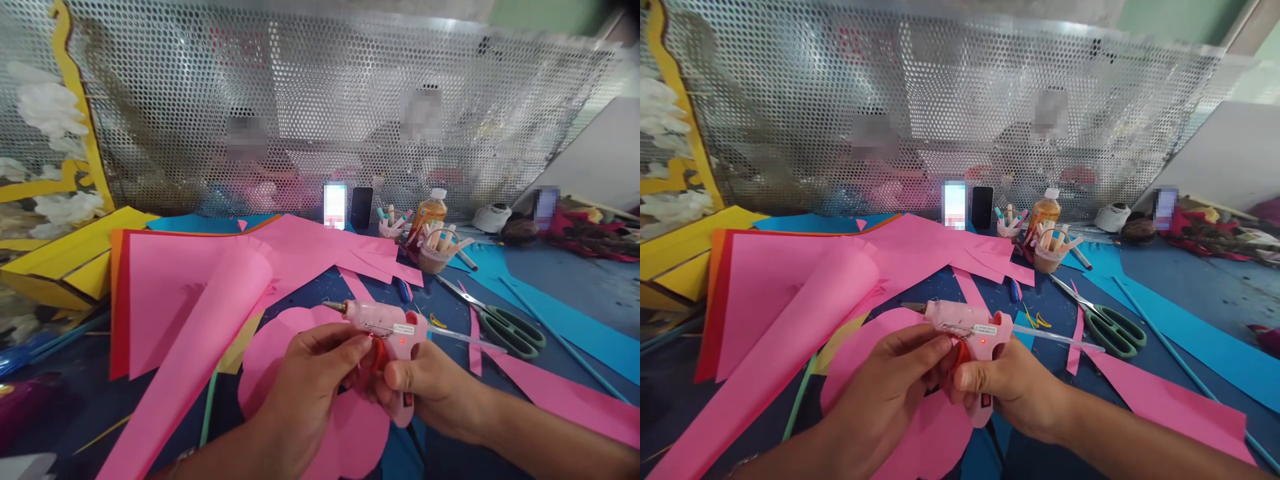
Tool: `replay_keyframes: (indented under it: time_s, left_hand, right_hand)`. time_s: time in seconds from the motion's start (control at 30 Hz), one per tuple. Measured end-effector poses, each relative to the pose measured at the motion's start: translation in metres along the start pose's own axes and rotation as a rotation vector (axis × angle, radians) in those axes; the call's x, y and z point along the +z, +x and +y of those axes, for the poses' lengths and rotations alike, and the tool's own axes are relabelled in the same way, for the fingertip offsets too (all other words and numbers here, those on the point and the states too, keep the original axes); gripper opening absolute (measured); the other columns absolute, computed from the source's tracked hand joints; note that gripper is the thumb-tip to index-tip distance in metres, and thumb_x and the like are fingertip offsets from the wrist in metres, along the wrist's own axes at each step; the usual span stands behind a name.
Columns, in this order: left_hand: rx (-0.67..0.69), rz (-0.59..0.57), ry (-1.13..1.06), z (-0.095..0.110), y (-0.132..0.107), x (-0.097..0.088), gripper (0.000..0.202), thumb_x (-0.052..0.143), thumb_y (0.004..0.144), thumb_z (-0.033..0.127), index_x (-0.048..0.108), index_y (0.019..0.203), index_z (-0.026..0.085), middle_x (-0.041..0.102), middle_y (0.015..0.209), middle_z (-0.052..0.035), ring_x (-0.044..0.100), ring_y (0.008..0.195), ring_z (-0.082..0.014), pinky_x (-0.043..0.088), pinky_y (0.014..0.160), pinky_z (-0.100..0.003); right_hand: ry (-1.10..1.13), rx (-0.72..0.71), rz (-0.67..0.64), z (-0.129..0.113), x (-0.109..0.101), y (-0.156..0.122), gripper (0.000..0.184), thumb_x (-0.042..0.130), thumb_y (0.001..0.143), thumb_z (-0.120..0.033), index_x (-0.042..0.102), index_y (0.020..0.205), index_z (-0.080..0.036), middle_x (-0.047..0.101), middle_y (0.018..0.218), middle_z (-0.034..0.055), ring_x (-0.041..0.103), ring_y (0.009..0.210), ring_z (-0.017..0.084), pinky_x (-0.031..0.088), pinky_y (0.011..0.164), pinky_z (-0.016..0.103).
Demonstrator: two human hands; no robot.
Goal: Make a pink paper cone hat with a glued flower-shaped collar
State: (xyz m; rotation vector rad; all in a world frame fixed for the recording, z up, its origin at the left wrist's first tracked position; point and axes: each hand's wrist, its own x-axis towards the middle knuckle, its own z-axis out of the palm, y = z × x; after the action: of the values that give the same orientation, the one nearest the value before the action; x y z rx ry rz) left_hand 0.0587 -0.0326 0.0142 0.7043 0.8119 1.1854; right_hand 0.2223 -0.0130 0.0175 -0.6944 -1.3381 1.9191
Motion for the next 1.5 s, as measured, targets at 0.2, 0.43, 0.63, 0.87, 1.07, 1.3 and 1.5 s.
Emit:
replay_keyframes:
  time_s: [0.2, 0.43, 0.63, 0.87, 1.07, 1.3, 1.5]
  left_hand:
    - [0.010, -0.023, -0.009, 0.002, 0.000, 0.002, 0.030, 0.089, 0.070, 0.039, 0.070, 0.068, 0.015, 0.063, 0.057, -0.0007, 0.056, 0.051, -0.0117, 0.045, 0.055, -0.026]
    - [-0.004, -0.002, -0.016, 0.002, -0.003, -0.001, 0.032, 0.091, 0.069, 0.040, 0.070, 0.070, 0.015, 0.060, 0.062, 0.0010, 0.049, 0.056, -0.0088, 0.042, 0.057, -0.023]
    - [0.008, 0.047, 0.035, 0.007, 0.000, -0.005, 0.029, 0.090, 0.069, 0.039, 0.073, 0.075, 0.016, 0.056, 0.059, 0.0027, 0.046, 0.054, -0.0075, 0.034, 0.056, -0.023]
    - [0.044, 0.047, 0.013, 0.012, 0.000, -0.008, 0.032, 0.090, 0.068, 0.040, 0.071, 0.076, 0.016, 0.061, 0.066, 0.0016, 0.049, 0.051, -0.0074, 0.034, 0.054, -0.024]
    - [0.055, 0.025, 0.053, 0.012, -0.001, -0.011, 0.041, 0.092, 0.067, 0.046, 0.063, 0.071, 0.018, 0.053, 0.054, 0.0049, 0.047, 0.051, -0.0080, 0.035, 0.055, -0.023]
    - [0.093, 0.004, 0.066, 0.009, 0.002, -0.015, 0.035, 0.092, 0.068, 0.045, 0.076, 0.078, 0.016, 0.062, 0.074, 0.0006, 0.053, 0.054, -0.0073, 0.039, 0.057, -0.024]
    - [0.100, -0.010, 0.084, 0.010, 0.002, -0.015, 0.028, 0.090, 0.073, 0.043, 0.081, 0.081, 0.017, 0.067, 0.081, -0.0022, 0.055, 0.057, -0.0076, 0.042, 0.061, -0.025]
  right_hand:
    - [-0.020, 0.006, 0.006, 0.008, -0.006, 0.000, 0.056, 0.088, 0.069, -0.064, 0.064, 0.058, -0.015, 0.056, 0.056, -0.0009, 0.047, 0.054, 0.009, 0.030, 0.053, 0.024]
    - [0.016, 0.011, -0.005, 0.007, -0.004, -0.001, 0.057, 0.088, 0.069, -0.066, 0.064, 0.060, -0.015, 0.056, 0.053, -0.0018, 0.047, 0.052, 0.009, 0.031, 0.054, 0.024]
    - [0.160, 0.011, 0.041, 0.007, -0.013, -0.006, 0.055, 0.089, 0.068, -0.065, 0.070, 0.083, -0.016, 0.055, 0.056, -0.0035, 0.048, 0.055, 0.011, 0.037, 0.058, 0.026]
    - [0.165, -0.019, 0.049, 0.003, -0.017, -0.008, 0.049, 0.083, 0.078, -0.064, 0.070, 0.086, -0.017, 0.054, 0.057, -0.0043, 0.044, 0.054, 0.010, 0.039, 0.064, 0.028]
    - [0.203, -0.032, 0.013, 0.002, -0.016, -0.007, 0.048, 0.083, 0.078, -0.064, 0.070, 0.086, -0.017, 0.053, 0.055, -0.0053, 0.044, 0.053, 0.009, 0.042, 0.069, 0.029]
    - [0.216, -0.021, 0.028, -0.001, -0.015, -0.009, 0.048, 0.084, 0.078, -0.062, 0.069, 0.086, -0.017, 0.053, 0.055, -0.0049, 0.044, 0.055, 0.010, 0.042, 0.070, 0.029]
    - [0.235, -0.039, 0.017, -0.003, -0.015, -0.008, 0.045, 0.083, 0.079, -0.061, 0.072, 0.088, -0.018, 0.053, 0.056, -0.0049, 0.043, 0.055, 0.010, 0.042, 0.070, 0.028]
